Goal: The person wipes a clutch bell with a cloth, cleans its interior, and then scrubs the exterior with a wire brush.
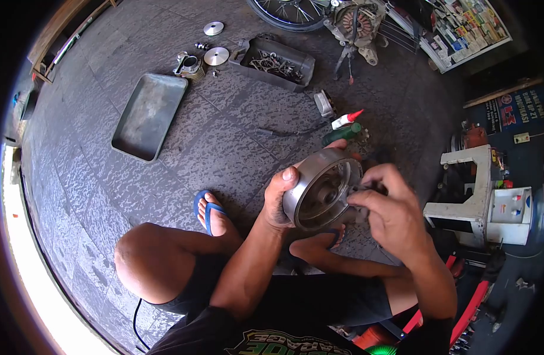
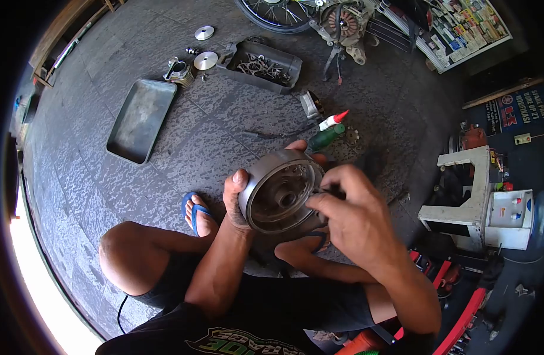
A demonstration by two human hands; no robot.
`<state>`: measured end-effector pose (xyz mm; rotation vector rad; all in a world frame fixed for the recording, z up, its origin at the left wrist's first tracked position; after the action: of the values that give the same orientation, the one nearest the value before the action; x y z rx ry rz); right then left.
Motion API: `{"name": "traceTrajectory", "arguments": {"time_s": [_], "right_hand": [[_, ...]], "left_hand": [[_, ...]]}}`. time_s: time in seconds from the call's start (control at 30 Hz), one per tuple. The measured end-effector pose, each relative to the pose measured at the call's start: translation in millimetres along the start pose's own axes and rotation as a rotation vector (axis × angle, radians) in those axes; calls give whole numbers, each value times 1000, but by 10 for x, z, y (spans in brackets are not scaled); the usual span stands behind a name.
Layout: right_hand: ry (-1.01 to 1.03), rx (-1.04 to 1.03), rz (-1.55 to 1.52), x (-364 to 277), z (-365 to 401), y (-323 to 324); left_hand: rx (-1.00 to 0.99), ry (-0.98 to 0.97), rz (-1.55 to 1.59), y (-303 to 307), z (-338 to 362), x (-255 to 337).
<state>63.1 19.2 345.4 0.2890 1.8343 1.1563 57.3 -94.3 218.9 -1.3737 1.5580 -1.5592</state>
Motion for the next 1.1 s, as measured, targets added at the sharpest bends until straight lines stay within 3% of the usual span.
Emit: {"name": "traceTrajectory", "arguments": {"time_s": [0.07,0.13,0.2,0.23,0.3,0.43,0.53,0.67,0.77,0.9,0.97,1.0,1.1], "right_hand": [[180,-11,139,-29,18,-158],[210,-23,143,67,77,-230],[344,-48,352,50,116,-287],[344,-51,350,8,128,-295],[255,-167,654,-68,133,-353],[181,-266,722,-74,199,-358],[179,-292,700,-52,301,-431],[49,-303,355,-83,443,-682],[-177,-187,-117,-53,488,-757],[-116,-210,-140,-71,406,-518],[-27,-306,256,-62,390,-436],[-35,-302,259,-38,385,-393],[226,-260,705,-102,382,-390]], "left_hand": [[-32,-10,-10,-1,-2,0],[-6,9,-34,19,-10,11],[20,29,-61,43,-13,7],[16,44,-61,42,-12,-15],[9,63,-110,32,-7,-28],[17,85,-22,48,-12,-58],[0,92,-24,17,-11,-141],[27,101,-24,58,-7,-262],[79,115,-17,124,-3,-302],[-6,84,-3,77,-33,-281],[-9,86,-33,55,-32,-302],[-5,73,-64,45,-31,-300],[-16,77,-41,-32,-34,-264]]}}
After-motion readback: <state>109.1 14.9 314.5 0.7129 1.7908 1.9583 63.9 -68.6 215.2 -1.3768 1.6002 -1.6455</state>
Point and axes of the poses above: each hand's wrist, its own z-axis away from the middle knuckle, its own y-axis out of the back of the hand, x = y × z, the point moved 6 cm from there along -z, towards the middle knuckle, and after that the axes turned 8 degrees about -z, right-handed, at the moved point
